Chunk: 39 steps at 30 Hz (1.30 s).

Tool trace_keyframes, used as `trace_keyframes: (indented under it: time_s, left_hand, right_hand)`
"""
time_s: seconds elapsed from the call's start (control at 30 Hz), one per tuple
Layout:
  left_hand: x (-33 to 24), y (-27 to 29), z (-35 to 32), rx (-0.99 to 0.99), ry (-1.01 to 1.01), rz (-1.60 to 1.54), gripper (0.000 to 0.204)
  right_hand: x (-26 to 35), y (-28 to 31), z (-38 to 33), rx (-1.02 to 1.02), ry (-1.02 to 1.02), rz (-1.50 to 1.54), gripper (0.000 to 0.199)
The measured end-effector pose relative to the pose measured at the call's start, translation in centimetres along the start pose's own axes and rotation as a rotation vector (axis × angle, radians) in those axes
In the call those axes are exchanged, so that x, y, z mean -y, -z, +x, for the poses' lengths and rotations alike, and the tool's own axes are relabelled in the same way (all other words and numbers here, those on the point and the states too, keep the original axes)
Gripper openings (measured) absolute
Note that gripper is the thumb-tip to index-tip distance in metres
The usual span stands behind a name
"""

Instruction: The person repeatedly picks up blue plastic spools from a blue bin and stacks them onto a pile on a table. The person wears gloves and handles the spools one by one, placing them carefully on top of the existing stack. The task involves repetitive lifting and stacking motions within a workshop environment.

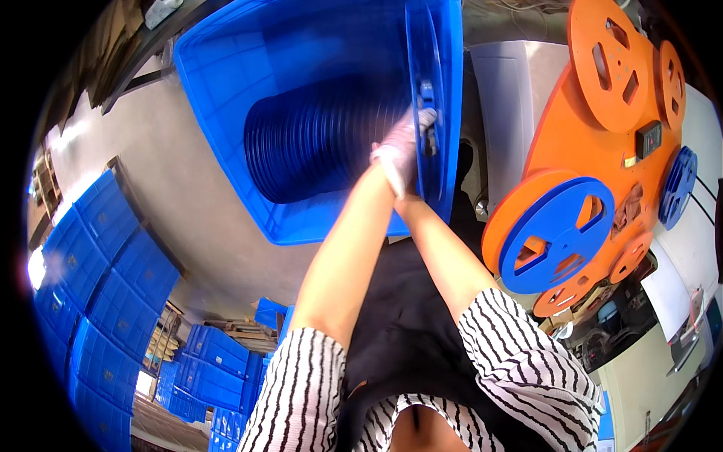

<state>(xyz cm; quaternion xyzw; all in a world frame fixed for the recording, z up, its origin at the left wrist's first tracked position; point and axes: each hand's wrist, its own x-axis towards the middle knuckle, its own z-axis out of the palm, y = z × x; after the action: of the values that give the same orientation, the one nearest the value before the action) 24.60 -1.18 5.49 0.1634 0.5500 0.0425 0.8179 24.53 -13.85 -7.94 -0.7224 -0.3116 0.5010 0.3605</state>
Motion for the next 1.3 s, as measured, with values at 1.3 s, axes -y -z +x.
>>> trace_keyframes:
  time_s: [1.3]
  left_hand:
    - [5.2, 24.6, 0.3, -1.231, -0.28, 1.241, 0.053]
  right_hand:
    - [4.9, -6.7, 30.4, 0.595, 0.074, -1.098, 0.087]
